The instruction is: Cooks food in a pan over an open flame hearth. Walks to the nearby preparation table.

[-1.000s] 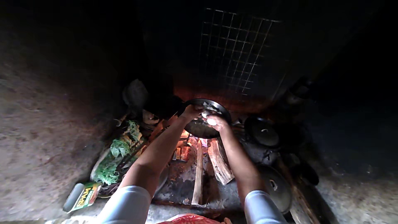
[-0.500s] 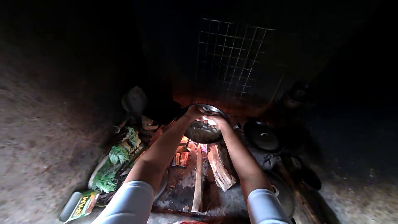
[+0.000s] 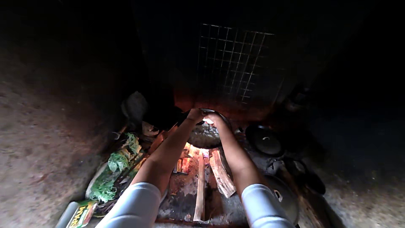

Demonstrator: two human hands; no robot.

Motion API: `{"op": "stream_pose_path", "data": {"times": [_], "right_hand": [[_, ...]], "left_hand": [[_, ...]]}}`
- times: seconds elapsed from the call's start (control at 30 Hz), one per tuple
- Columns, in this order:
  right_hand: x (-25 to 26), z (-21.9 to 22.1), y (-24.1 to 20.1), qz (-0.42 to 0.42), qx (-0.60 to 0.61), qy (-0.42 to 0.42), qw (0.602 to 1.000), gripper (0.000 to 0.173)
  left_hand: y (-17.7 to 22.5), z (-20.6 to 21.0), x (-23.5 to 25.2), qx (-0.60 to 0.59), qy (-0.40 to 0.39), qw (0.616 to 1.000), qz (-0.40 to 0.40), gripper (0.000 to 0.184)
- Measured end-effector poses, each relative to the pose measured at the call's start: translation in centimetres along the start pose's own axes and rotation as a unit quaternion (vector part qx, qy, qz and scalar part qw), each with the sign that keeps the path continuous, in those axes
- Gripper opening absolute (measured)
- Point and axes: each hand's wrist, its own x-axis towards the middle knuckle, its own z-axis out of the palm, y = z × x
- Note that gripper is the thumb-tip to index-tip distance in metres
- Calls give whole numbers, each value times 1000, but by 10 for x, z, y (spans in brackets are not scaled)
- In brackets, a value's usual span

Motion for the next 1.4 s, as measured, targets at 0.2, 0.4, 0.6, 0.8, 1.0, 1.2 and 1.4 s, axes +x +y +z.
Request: {"op": "stream_pose_path", "data": {"times": [0.2,0.4,0.6,0.8,1.0,1.2,1.4], "right_hand": [[1,15,-4,-23,32,-10,999,35],[10,19,2,-46,32,-28,998,36],[11,13,11,-43,1,-33,999,39],[13,11,13,-41,-5,-33,999,37],[26,-10,18,-31,12,17,999,40],[52,-31,32,-87,-104,86,987,47],[71,-26,29,-91,-51,124,987,56]], "left_hand": [[-15,-4,5,54,2,999,9,35],[-20,-7,3,16,-16,1000,1,34],[-24,-4,1,-66,-22,997,-40,22],[-29,-8,2,-48,-35,998,-14,24],[-8,2,5,-215,56,974,-38,25],[3,5,5,-491,76,866,-59,28],[-7,-2,-22,-616,93,774,-112,29]]}}
